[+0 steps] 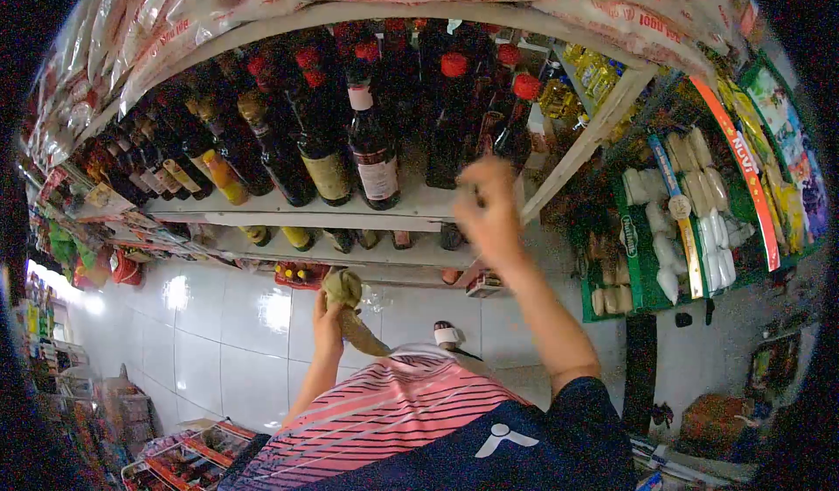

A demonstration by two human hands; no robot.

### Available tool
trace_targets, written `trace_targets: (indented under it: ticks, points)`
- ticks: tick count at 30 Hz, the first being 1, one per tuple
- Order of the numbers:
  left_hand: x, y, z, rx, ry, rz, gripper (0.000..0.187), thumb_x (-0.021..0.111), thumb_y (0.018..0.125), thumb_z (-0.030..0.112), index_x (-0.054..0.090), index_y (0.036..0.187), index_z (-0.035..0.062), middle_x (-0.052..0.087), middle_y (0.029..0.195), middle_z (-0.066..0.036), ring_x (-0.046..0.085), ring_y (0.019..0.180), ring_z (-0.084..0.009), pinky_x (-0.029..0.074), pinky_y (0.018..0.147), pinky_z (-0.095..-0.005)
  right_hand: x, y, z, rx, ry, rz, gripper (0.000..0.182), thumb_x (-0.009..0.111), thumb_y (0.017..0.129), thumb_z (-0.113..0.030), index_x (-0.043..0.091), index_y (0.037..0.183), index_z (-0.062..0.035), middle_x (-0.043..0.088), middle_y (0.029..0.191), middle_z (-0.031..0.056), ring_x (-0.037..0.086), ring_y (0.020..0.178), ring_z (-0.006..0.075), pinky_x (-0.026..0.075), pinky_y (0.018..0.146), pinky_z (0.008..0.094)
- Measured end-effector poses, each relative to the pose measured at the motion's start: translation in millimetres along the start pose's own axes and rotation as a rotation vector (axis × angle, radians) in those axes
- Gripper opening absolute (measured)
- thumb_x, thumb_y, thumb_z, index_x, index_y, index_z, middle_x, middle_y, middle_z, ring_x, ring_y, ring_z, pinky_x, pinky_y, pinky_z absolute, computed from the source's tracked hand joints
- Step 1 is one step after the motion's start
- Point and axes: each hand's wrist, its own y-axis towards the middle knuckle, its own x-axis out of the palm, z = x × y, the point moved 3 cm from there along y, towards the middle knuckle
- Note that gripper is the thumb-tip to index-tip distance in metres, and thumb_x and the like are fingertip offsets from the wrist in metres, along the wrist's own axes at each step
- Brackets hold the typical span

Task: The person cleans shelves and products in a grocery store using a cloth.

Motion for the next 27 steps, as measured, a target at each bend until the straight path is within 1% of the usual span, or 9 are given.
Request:
trace_targets:
  ticks: [2,5,8,10,13,17,20,26,27]
  points:
    - [-1,-2,-4,-0.015,-0.019,0.013,0.034,0.045,0.072,0.003,0.039,0.105,0.0035,0.048,0.103,-0.011,0.051,0.086,-0.0182,0.044,0.071,-0.0279,-28,33,13,-0.197,-0.293,0.407,0.038,0.061,0.065,-0.005,0.046,0.099,-0.0039,0.046,0.095,0.0108,0.044,0.090,0.0227,0.037,0.074,0.0313]
    - [8,-9,3,-0.078,-0.086,0.024,0.035,0.042,0.071,0.000,0.036,0.106,0.0056,0.047,0.106,-0.011,0.051,0.088,-0.0205,0.046,0.069,-0.0305,-35,70,32,-0.154,-0.226,0.563,0.047,0.064,0.066,-0.012,0.042,0.106,-0.0037,0.045,0.101,0.0138,0.045,0.092,0.0249,0.037,0.075,0.0342]
    - [4,-12,-1,-0.109,-0.166,0.047,0.038,0.044,0.072,-0.001,0.036,0.109,0.0062,0.049,0.099,-0.013,0.053,0.084,-0.0235,0.047,0.070,-0.0355,-33,93,77,-0.057,0.008,0.503,0.046,0.066,0.065,-0.018,0.046,0.103,-0.0019,0.049,0.098,0.0160,0.048,0.088,0.0255,0.038,0.074,0.0349]
    - [-5,-12,-1,-0.067,-0.146,0.026,0.029,0.044,0.076,0.005,0.041,0.106,0.0021,0.050,0.096,-0.011,0.053,0.082,-0.0205,0.046,0.070,-0.0323,-30,102,108,0.198,-0.123,0.143,0.034,0.067,0.065,-0.021,0.051,0.087,-0.0008,0.055,0.082,0.0121,0.052,0.073,0.0218,0.040,0.067,0.0333]
    - [-12,-19,6,-0.064,-0.132,0.083,0.026,0.043,0.080,0.013,0.045,0.103,-0.0007,0.051,0.093,-0.009,0.052,0.079,-0.0175,0.044,0.069,-0.0290,-43,100,105,0.268,-0.082,0.099,0.025,0.066,0.064,-0.020,0.051,0.072,-0.0017,0.055,0.063,0.0052,0.052,0.059,0.0178,0.040,0.061,0.0289]
    - [-15,-28,6,-0.052,-0.070,0.135,0.028,0.042,0.082,0.019,0.046,0.102,0.0004,0.052,0.090,-0.007,0.051,0.077,-0.0152,0.043,0.065,-0.0270,-40,77,83,0.140,0.299,0.190,0.017,0.065,0.064,-0.010,0.050,0.069,-0.0044,0.050,0.057,0.0002,0.048,0.055,0.0114,0.038,0.057,0.0242]
    - [-20,-29,-1,-0.022,-0.127,0.195,0.029,0.041,0.082,0.019,0.045,0.105,0.0005,0.052,0.090,-0.006,0.051,0.077,-0.0142,0.043,0.066,-0.0265,-35,53,71,0.165,0.344,0.324,0.016,0.065,0.064,-0.007,0.049,0.069,-0.0057,0.050,0.059,0.0004,0.048,0.055,0.0112,0.038,0.056,0.0232]
    - [-26,-14,-11,0.245,0.303,0.452,0.036,0.046,0.080,0.020,0.045,0.107,-0.0033,0.052,0.096,-0.008,0.048,0.086,-0.0158,0.039,0.075,-0.0266,-18,23,0,0.265,0.840,0.080,0.012,0.056,0.066,0.000,0.046,0.067,-0.0043,0.046,0.058,0.0041,0.045,0.053,0.0133,0.038,0.052,0.0253]
    - [-3,-21,17,0.217,0.304,0.350,0.037,0.048,0.078,0.020,0.045,0.107,-0.0031,0.053,0.095,-0.008,0.048,0.085,-0.0153,0.039,0.075,-0.0261,-6,17,-4,0.310,0.939,0.035,0.011,0.054,0.066,0.000,0.044,0.066,-0.0041,0.045,0.057,0.0046,0.044,0.052,0.0141,0.038,0.052,0.0255]
